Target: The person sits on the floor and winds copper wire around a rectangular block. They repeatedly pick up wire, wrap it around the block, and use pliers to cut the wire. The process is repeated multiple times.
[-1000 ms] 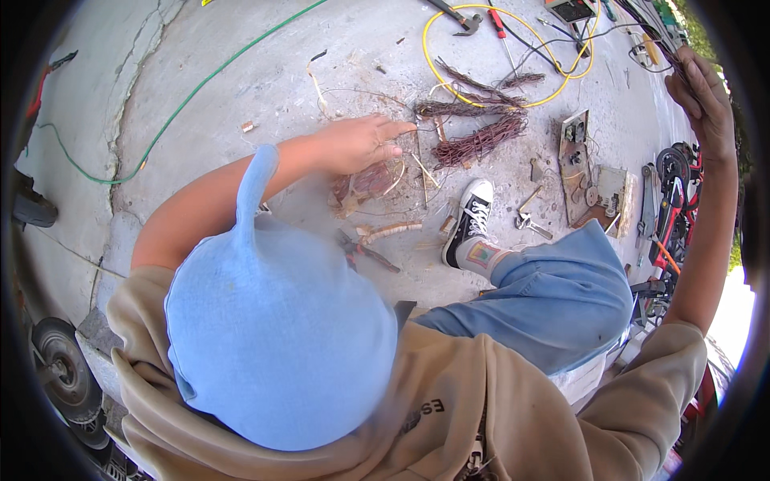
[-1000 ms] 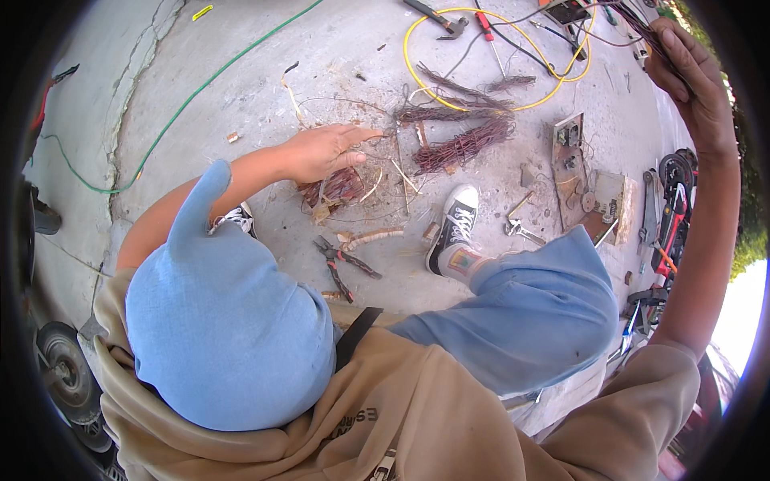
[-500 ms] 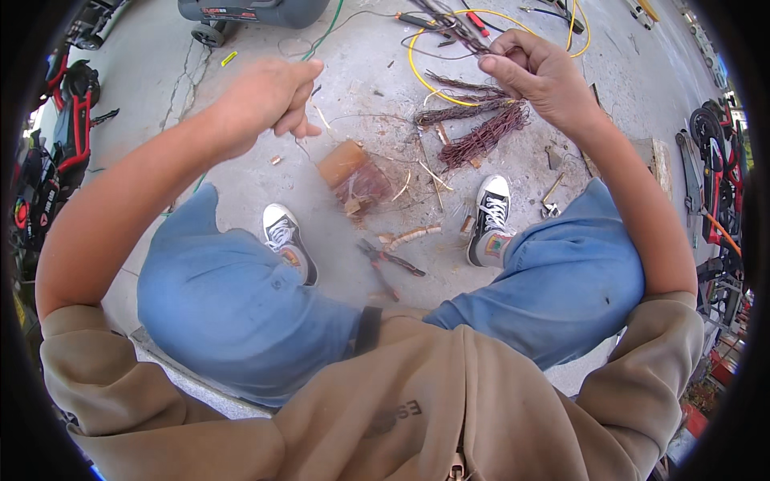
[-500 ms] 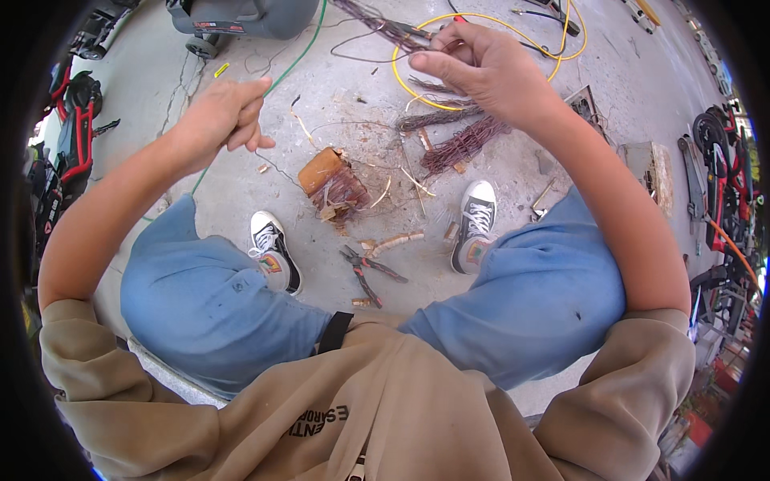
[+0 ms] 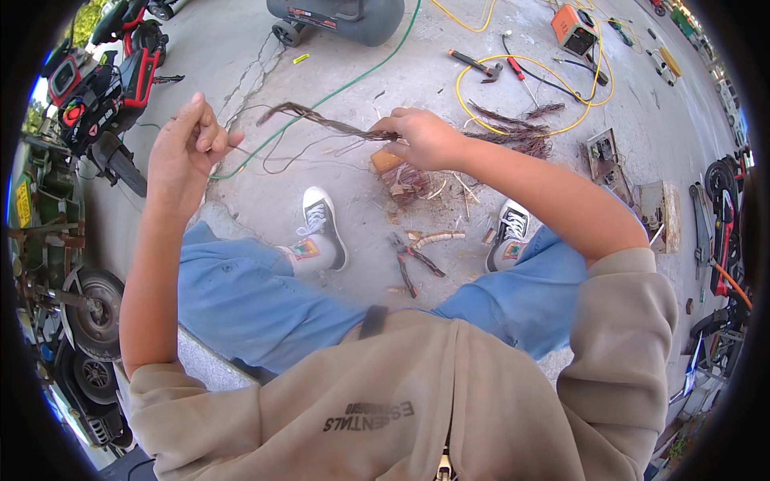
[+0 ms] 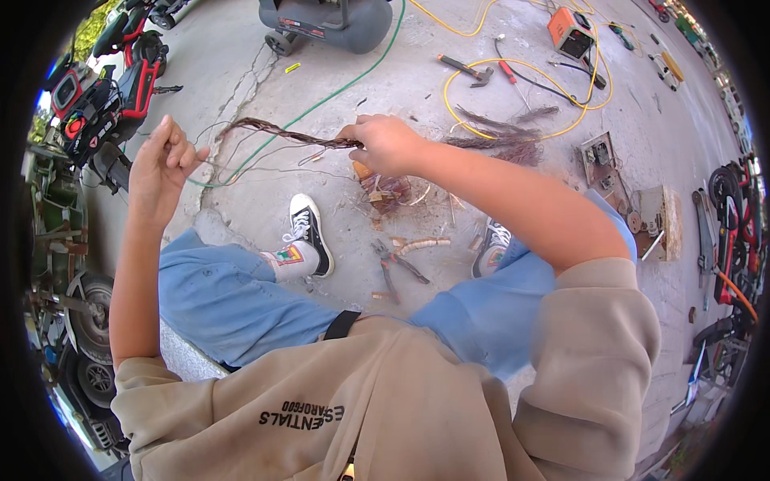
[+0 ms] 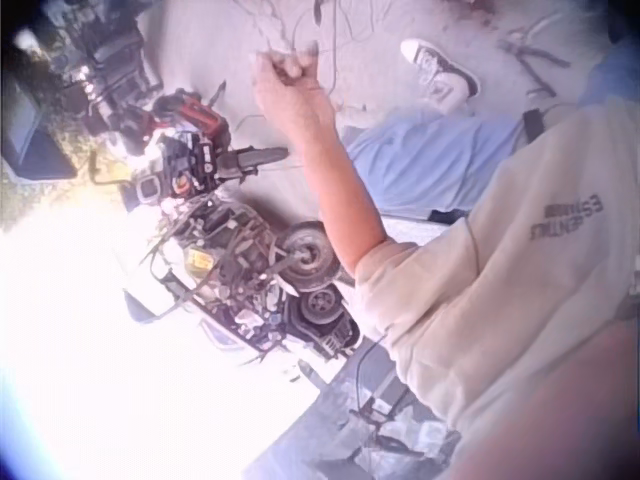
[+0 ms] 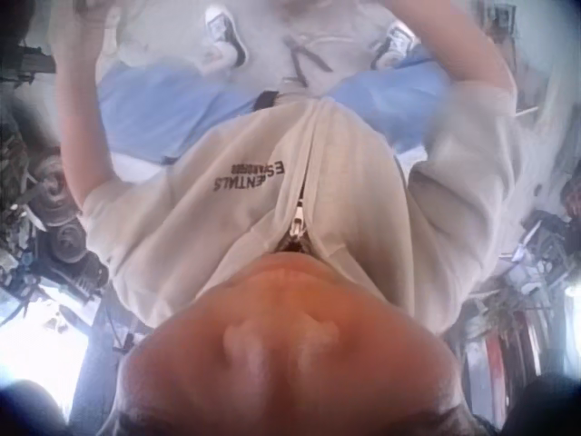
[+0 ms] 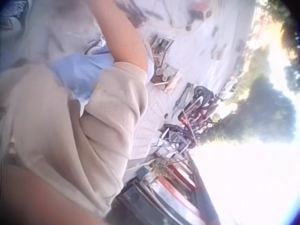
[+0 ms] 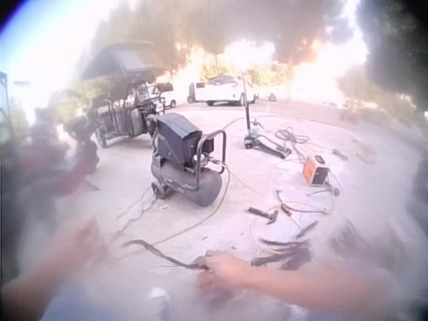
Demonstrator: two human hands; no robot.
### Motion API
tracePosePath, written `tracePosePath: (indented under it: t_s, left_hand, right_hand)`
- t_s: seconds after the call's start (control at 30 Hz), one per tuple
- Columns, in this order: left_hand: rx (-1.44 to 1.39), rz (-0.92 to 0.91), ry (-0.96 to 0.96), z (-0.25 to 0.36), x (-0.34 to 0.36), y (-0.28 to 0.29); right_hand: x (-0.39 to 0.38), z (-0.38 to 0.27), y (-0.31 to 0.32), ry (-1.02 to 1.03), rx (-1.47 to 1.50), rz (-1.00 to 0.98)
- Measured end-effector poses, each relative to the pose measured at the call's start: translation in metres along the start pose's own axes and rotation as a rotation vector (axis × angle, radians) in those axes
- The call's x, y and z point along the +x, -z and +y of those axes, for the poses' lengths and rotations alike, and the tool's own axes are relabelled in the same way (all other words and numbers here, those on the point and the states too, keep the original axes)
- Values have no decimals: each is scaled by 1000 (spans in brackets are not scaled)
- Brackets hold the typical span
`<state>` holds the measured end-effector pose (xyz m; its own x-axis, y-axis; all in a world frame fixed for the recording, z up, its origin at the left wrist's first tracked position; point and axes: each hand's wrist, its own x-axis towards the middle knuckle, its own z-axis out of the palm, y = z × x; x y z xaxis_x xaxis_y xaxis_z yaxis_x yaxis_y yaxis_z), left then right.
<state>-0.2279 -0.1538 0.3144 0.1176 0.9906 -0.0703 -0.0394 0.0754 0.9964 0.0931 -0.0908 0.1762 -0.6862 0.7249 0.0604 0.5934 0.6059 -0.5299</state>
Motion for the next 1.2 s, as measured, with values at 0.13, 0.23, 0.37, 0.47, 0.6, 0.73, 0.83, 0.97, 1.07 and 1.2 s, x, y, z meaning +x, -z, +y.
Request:
tracePosePath:
  t_s: [0.13, 0.23, 0.37, 0.47, 0.6, 0.73, 0.83, 0.97, 1.07, 1.2]
  left_hand:
    - [440, -39, 115, 18, -27, 11]
    - [447, -22, 118, 10, -40, 27]
    - [1060, -13, 100, 33, -48, 21]
    - [1733, 391, -246, 52, -51, -1]
    - [1767, -137, -615, 11, -25, -60]
    - [1840, -545, -402, -123, 34, -29]
    - [1681, -637, -44, -145, 38, -32]
    - [1578, -568, 37, -182, 43, -3]
    - [1443, -539, 230, -227, 51, 23]
    - [1319, -655, 289, -279, 64, 1]
  right_hand:
    - [34, -22, -61, 62, -88, -27]
    - [52, -49, -121, 63, 88, -1]
    - [57, -61, -136, 44, -57, -52]
    - [55, -45, -131, -22, -302, -84]
    - [63, -53, -124, -84, -278, -161]
    - [56, -44, -112, -104, -253, -202]
    - [42, -23, -99, -58, -116, -182]
    - [34, 9, -91, -118, 458, 134]
    - [27, 66, -81, -359, 435, 258]
    - [-21, 156, -108, -561, 459, 218]
